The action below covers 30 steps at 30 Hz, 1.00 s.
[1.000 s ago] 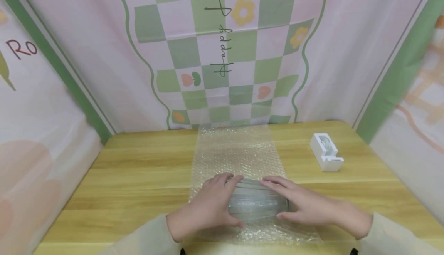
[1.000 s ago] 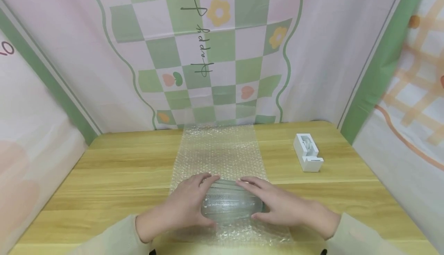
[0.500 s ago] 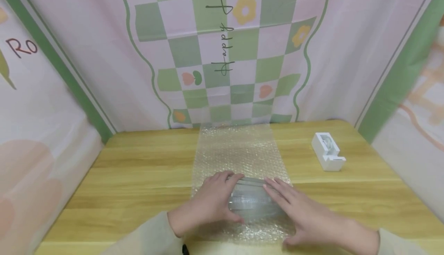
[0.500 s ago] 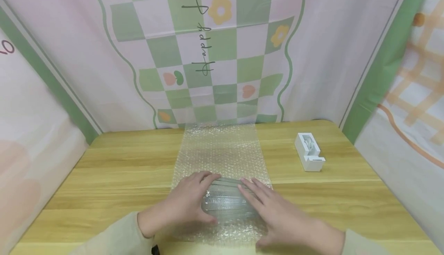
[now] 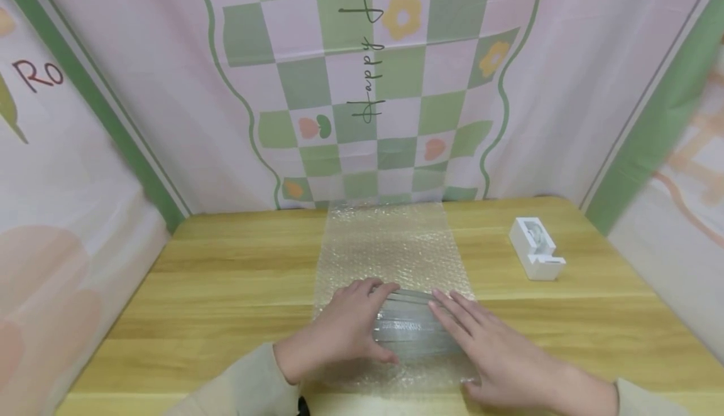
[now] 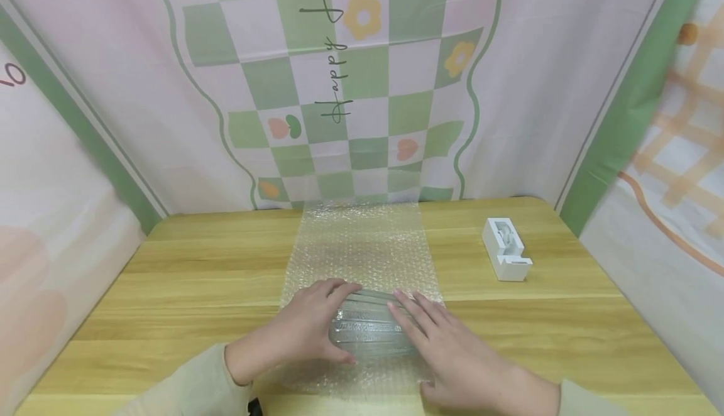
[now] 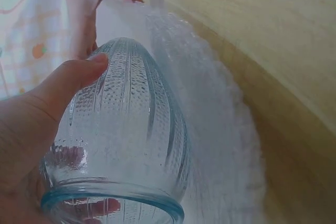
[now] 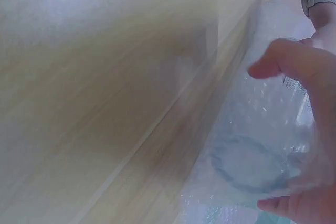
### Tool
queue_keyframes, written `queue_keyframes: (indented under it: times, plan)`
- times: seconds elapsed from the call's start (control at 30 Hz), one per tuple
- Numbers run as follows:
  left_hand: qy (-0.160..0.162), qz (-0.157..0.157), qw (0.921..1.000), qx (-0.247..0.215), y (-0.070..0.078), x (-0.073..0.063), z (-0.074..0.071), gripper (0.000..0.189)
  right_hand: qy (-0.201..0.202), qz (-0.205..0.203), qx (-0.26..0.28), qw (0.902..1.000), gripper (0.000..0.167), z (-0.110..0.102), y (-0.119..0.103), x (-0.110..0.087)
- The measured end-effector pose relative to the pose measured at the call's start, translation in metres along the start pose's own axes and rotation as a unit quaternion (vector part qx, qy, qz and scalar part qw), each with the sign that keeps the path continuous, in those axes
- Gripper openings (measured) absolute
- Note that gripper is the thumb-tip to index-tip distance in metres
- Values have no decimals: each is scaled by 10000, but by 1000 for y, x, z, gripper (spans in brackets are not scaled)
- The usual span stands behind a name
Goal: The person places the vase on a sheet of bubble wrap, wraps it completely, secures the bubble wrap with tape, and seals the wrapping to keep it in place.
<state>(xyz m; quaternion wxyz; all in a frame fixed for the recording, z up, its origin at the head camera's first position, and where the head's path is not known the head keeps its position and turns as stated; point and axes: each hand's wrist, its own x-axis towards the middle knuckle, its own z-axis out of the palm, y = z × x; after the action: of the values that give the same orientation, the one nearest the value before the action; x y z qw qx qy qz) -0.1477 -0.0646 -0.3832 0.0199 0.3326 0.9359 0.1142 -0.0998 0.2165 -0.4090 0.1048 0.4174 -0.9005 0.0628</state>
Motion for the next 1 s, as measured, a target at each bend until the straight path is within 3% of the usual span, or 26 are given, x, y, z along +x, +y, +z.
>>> queue_keyframes:
  times: [0.3,0.57,0.77,1.0]
  plan:
    - [114,110,9998,-120,-3,0,2,114,625,-263,-217,9975,110,1,3,7]
    - [122,132,9997,-169,-5,0,2,113,922,-421,-202,9946,107,3,9,11]
    - [81,195,9996,-206,-6,-1,1,113,876,-356,59,9955,96,3,14,12]
    - [46,435,9988,-213,-8,-2,0,110,755,-283,-22,9967,89,2,16,13]
